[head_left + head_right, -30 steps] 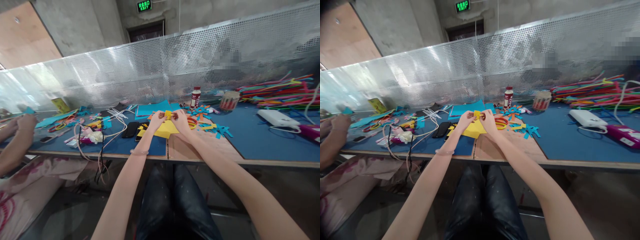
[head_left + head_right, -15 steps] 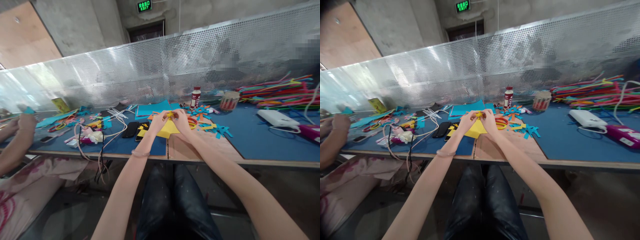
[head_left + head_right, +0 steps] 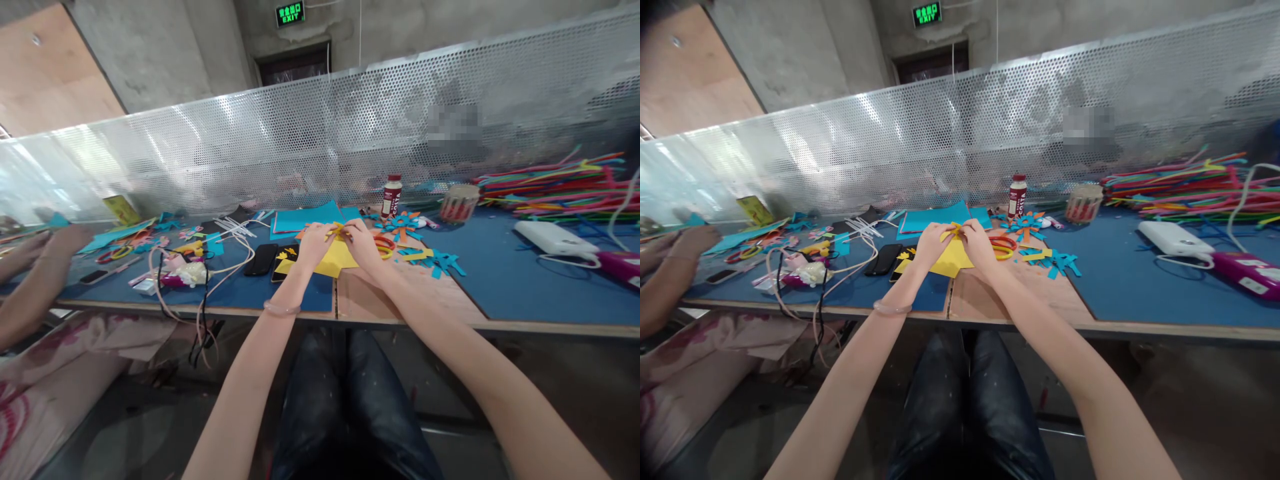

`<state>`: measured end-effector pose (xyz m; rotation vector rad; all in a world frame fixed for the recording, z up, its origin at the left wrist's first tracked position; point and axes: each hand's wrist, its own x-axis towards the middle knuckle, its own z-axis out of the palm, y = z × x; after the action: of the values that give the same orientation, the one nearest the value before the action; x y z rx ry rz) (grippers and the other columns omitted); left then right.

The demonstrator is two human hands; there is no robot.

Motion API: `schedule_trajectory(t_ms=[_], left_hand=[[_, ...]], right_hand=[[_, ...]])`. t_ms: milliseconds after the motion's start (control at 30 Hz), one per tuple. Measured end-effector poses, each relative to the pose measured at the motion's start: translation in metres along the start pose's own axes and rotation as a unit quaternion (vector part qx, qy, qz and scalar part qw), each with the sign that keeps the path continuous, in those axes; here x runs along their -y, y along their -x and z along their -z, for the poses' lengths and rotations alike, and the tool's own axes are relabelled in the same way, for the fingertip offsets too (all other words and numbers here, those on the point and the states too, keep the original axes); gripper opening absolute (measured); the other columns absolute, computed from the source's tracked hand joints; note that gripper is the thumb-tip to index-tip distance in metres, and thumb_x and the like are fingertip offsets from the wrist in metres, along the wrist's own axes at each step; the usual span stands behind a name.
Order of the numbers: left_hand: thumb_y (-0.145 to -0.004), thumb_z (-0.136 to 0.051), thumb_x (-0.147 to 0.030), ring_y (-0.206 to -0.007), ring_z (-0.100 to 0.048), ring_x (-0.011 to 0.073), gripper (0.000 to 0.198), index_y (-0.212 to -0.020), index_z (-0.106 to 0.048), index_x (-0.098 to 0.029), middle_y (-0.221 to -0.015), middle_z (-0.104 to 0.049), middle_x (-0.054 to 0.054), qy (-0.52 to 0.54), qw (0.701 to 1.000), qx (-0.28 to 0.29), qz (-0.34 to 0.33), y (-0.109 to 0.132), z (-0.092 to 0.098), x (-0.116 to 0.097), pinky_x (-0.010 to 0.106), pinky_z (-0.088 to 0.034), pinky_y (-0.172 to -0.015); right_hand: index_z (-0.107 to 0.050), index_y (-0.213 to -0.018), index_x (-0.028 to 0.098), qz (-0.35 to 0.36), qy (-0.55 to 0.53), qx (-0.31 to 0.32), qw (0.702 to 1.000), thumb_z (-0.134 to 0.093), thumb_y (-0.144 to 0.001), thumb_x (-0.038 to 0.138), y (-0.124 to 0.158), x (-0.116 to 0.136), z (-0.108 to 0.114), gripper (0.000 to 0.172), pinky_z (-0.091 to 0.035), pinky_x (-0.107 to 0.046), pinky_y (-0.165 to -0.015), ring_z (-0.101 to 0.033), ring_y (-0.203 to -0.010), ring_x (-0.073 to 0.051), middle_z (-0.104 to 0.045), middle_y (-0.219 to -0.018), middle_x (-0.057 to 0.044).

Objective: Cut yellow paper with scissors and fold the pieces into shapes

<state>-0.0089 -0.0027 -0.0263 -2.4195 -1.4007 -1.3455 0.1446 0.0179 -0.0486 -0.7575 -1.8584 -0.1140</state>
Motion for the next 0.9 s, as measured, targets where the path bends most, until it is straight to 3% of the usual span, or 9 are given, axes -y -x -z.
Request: schedule_trajectory(t_ms=[400,800,900], left_hand=[[-0.082,-0.054,-0.017,-0.096,-0.053,0.0209,0.02,-0.101,-0.06,-0.021,-0.099,-0.064,0.006,-0.022,0.999,0.009,-0.026,-0.0009,-0.0029,0.0012,0.032,-0.039,-0.086],[-0.084,-0.052,-0.023,-0.096,-0.051,0.025,0.015,-0.09,-0.066,-0.021,-0.092,-0.064,0.009,-0.054,0.998,-0.025,-0.02,-0.001,-0.0014,0.004,0.039,-0.034,-0.089],[-0.083,-0.052,-0.024,-0.102,-0.049,0.0247,0.015,-0.09,-0.066,-0.021,-0.101,-0.06,0.009,-0.058,0.998,-0.033,-0.023,-0.0009,0.0,0.003,0.038,-0.034,-0.091]], right_hand=[[-0.055,-0.108,0.016,0.005,0.021,0.009,1.0,-0.051,-0.088,0.029,0.0006,-0.0012,-0.0005,0.025,-0.049,-0.039,-0.079,-0.057,-0.094,-0.018,-0.057,-0.11,-0.007],[-0.055,-0.108,0.017,0.002,0.041,0.011,0.999,-0.05,-0.088,0.029,0.0012,0.0056,-0.0062,0.024,-0.05,-0.037,-0.078,-0.057,-0.093,-0.017,-0.057,-0.111,-0.007],[-0.055,-0.108,0.017,0.002,0.052,0.016,0.999,-0.05,-0.088,0.029,0.0017,0.0067,-0.0045,0.024,-0.05,-0.038,-0.078,-0.057,-0.094,-0.018,-0.056,-0.111,-0.007]])
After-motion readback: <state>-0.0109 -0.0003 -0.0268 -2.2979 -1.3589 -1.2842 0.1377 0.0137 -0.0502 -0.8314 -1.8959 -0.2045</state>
